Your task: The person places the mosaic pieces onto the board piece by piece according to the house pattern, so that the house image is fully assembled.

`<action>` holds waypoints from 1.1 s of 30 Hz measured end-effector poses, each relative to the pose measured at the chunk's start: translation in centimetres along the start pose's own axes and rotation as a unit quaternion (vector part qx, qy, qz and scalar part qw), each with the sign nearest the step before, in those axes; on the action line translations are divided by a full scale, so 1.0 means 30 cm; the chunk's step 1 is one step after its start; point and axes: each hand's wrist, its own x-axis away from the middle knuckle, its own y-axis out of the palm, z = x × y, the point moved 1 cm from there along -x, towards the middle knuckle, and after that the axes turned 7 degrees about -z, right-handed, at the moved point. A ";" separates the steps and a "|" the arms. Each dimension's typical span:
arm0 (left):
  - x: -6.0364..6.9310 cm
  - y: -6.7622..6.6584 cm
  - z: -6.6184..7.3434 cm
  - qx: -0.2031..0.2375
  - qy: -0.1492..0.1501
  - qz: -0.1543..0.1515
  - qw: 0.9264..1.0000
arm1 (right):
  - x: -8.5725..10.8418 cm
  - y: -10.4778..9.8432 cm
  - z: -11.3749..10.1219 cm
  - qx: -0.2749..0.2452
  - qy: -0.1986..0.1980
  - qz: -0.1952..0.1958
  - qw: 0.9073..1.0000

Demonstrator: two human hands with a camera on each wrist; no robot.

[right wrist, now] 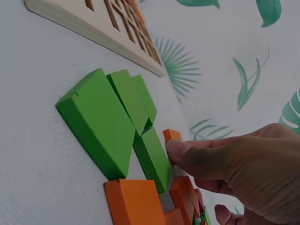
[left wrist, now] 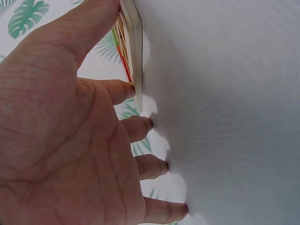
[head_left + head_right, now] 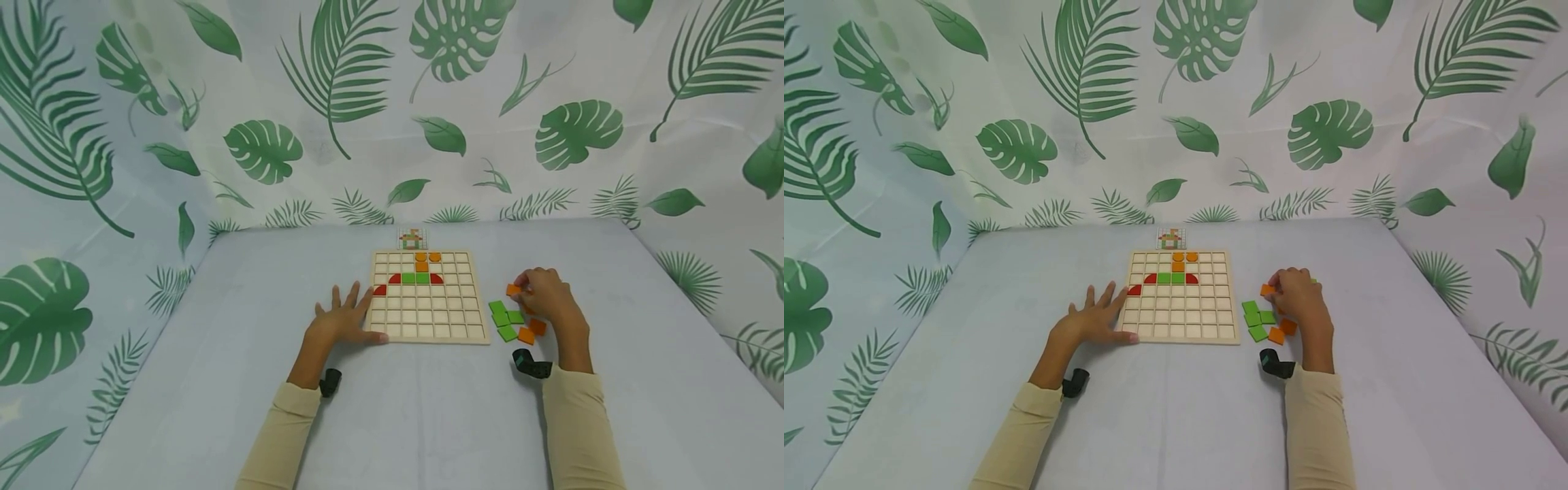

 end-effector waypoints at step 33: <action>0.002 0.000 -0.002 -0.004 0.002 0.000 1.000 | -0.029 0.022 -0.092 0.032 -0.098 0.027 0.994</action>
